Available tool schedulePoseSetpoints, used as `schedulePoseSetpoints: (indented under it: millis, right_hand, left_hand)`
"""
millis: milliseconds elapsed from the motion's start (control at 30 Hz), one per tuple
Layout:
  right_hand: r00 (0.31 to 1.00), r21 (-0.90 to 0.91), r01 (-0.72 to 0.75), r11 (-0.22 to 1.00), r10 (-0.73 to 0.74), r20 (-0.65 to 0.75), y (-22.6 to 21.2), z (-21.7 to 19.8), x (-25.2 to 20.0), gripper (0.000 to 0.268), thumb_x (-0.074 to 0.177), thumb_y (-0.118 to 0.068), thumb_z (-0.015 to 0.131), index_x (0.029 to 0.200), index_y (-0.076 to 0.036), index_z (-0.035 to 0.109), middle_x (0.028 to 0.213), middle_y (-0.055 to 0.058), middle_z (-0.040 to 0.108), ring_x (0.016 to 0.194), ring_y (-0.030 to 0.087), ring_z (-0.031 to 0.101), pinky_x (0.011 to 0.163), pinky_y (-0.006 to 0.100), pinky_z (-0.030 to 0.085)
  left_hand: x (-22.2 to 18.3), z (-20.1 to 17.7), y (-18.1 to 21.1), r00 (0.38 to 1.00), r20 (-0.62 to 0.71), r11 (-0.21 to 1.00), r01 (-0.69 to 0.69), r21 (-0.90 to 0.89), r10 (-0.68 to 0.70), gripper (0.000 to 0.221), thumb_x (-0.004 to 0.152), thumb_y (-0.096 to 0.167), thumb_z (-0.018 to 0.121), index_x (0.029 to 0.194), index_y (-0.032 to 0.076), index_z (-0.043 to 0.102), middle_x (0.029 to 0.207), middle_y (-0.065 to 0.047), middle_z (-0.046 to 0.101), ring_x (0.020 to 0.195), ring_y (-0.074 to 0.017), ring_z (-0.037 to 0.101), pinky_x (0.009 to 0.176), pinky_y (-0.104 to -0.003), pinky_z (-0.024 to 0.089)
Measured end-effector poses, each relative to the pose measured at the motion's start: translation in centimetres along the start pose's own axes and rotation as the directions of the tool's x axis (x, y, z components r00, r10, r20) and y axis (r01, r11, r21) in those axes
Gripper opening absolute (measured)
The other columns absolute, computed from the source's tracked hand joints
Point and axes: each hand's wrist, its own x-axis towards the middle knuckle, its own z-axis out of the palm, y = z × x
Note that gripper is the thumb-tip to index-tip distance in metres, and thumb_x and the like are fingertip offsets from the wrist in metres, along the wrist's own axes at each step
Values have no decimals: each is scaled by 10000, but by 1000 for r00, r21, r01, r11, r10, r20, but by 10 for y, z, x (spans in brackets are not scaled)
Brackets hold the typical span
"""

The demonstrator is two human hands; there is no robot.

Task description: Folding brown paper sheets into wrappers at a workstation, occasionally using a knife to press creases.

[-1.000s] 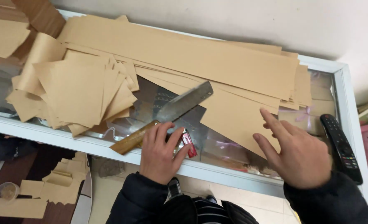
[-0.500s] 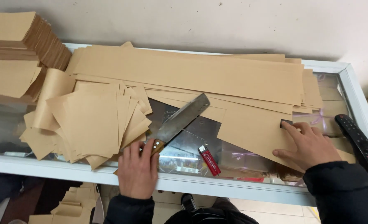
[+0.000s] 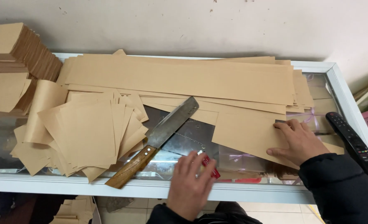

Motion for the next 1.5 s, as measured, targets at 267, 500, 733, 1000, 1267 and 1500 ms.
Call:
schedulePoseSetpoints:
  millis: [267, 500, 733, 1000, 1267, 1500]
  right_hand:
    - [992, -22, 93, 995, -94, -88, -6, -4, -8, 1036, 800, -781, 866, 1610, -218, 549, 1557, 96, 591, 1417, 403, 601, 1173, 569, 542]
    - [948, -61, 117, 991, -129, -292, -3, 29, -13, 999, 858, -895, 699, 1586, -220, 589, 1522, 113, 611, 1373, 381, 596, 1071, 585, 567]
    - [945, 134, 207, 969, -163, -285, -1, 28, -34, 916, 971, -837, 680, 1642, -226, 553, 1532, 51, 487, 1546, 331, 427, 1159, 558, 469]
    - [903, 227, 373, 900, -295, -313, 11, 33, -52, 940, 1005, -697, 759, 1676, -81, 528, 1697, 239, 450, 1629, 483, 366, 1257, 627, 362]
    - [896, 270, 409, 872, -327, -301, 11, 28, -55, 938, 1032, -676, 751, 1698, -66, 495, 1693, 264, 442, 1631, 494, 339, 1272, 646, 304]
    - [822, 151, 396, 906, -277, -497, 11, 46, -49, 1112, 914, -756, 817, 1742, -134, 411, 1698, 167, 532, 1574, 381, 462, 1187, 527, 415]
  left_hand:
    - [-3, 5, -25, 976, 132, 983, 162, 90, -173, 315, 1109, 358, 643, 1311, 149, 766, 1493, -119, 715, 1498, -348, 588, 1272, -653, 391]
    - [47, 50, 48, 937, -17, 936, 350, 37, -349, 477, 1076, 377, 689, 1453, 86, 678, 1524, -177, 654, 1393, -390, 576, 1014, -553, 529]
    - [86, 98, 67, 903, -40, 853, 418, 313, -428, 839, 945, 577, 783, 1618, 109, 600, 1494, -207, 645, 1354, -421, 617, 998, -653, 541]
    - [95, 116, 76, 806, -60, 775, 585, 240, -589, 843, 978, 613, 782, 1597, 63, 625, 1244, -198, 653, 1176, -440, 607, 923, -607, 525]
    - [106, 99, 112, 637, 145, 578, 757, -305, -757, 684, 999, 615, 856, 1392, 58, 792, 1092, -84, 616, 1171, -322, 603, 1064, -459, 500]
    - [121, 94, 153, 551, 305, -62, 415, -908, -777, 602, 943, 256, 778, 1486, 106, 567, 1539, -134, 689, 1357, -279, 709, 1105, -418, 596]
